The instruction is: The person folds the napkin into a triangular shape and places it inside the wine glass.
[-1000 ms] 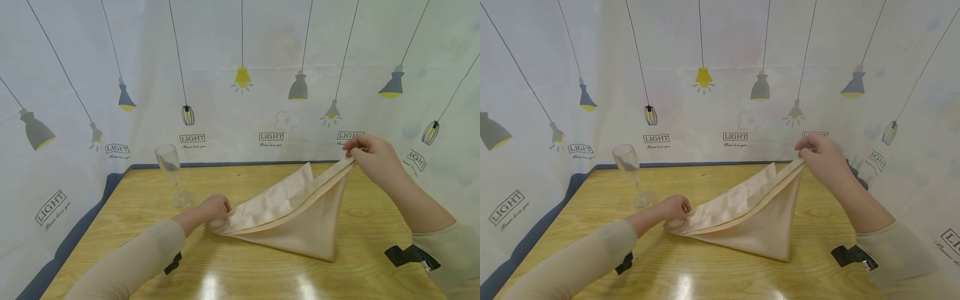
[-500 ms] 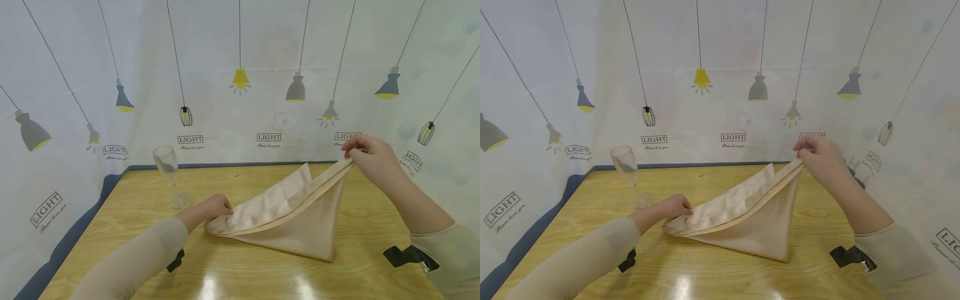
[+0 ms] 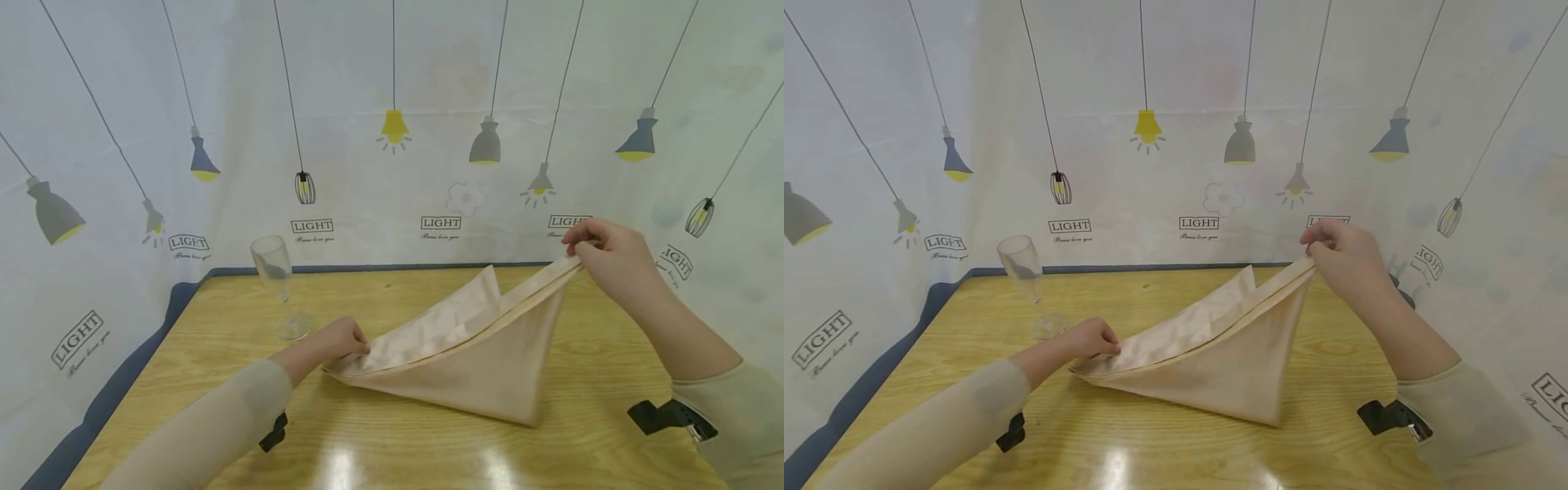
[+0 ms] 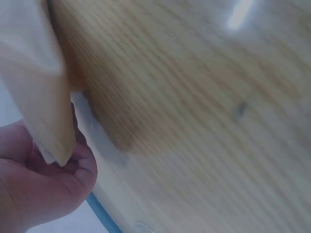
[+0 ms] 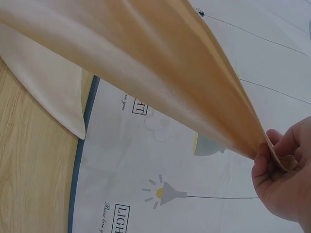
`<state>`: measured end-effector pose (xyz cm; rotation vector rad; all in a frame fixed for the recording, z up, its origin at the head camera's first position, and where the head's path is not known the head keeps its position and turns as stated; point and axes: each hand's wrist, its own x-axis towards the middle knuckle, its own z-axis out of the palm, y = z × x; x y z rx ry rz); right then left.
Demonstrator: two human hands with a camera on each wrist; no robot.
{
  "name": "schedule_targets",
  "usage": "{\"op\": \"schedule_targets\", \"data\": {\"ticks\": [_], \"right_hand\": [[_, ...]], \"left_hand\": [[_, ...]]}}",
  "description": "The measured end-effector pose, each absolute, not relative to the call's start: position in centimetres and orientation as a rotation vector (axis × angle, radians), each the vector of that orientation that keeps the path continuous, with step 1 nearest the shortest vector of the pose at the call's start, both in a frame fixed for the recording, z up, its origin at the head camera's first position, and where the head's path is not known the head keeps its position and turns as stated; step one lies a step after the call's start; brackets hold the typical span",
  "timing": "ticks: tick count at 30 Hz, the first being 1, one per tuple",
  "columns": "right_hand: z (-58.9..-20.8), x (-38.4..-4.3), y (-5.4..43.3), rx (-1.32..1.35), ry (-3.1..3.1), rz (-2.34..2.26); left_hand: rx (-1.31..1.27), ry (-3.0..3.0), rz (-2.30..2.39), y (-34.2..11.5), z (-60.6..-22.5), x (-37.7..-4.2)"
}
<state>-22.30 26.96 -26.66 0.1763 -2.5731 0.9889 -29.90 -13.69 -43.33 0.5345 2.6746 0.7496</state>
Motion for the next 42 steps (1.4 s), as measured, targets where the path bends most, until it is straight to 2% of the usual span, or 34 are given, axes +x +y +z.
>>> {"op": "schedule_targets", "data": {"ticks": [8, 26, 34, 42], "right_hand": [[-26.6, -22.5, 27.0, 0.174, -2.551, 0.969], [-25.0, -23.6, 27.6, 0.153, -2.521, 0.914], [-24.2, -23.1, 27.7, 0.146, -2.517, 0.947], [-24.4, -22.5, 27.6, 0.203, -2.530, 0.920]], "left_hand": [[0.515, 2.695, 0.758, -15.6, -43.4, -28.9], [0.158, 2.492, 1.172, -18.1, -43.7, -26.2], [0.125, 2.356, 1.260, -17.5, -43.9, -25.4], [0.188, 2.401, 1.169, -15.3, -44.0, -26.6]]}}
